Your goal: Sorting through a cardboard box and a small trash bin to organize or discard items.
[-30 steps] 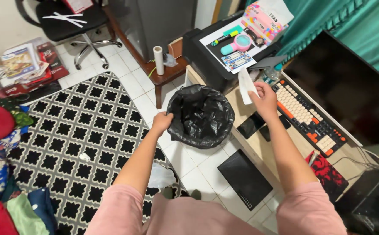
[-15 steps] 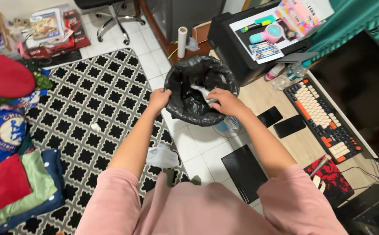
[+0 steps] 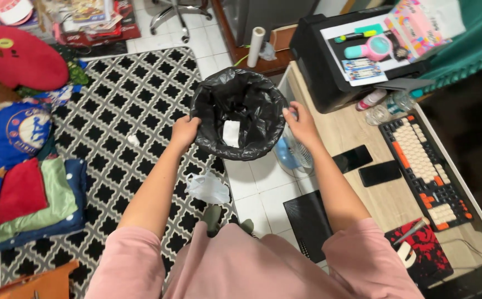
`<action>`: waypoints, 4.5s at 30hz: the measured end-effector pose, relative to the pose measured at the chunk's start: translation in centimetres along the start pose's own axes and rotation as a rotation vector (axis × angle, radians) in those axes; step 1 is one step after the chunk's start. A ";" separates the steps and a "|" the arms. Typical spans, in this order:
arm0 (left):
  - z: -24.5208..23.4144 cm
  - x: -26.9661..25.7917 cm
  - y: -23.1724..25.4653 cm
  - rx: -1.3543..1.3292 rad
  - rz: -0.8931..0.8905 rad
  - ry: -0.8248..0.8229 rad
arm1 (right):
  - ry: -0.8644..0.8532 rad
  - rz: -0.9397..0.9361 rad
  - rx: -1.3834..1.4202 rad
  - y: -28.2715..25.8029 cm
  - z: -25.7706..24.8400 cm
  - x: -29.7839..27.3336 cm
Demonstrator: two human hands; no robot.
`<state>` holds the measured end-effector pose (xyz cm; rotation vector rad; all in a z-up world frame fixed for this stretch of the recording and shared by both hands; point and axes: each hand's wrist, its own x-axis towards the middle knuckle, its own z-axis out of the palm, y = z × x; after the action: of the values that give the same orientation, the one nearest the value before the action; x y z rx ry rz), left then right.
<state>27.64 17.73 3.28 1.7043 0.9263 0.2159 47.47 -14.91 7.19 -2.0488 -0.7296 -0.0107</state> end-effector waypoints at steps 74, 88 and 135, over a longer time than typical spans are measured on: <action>-44.7 41.8 -15.8 0.002 0.016 0.256 | -0.478 0.328 0.400 -20.3 55.1 32.6; -47.8 62.1 -11.7 0.140 0.155 0.120 | -0.327 0.388 0.486 -19.4 62.4 44.5; -55.8 117.8 -18.3 -0.577 -0.179 0.252 | -0.482 0.354 0.212 -7.6 103.6 94.6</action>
<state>66.55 139.15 -29.32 1.0715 1.0694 0.5324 93.71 115.13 -19.02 -1.9626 -0.6098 0.7526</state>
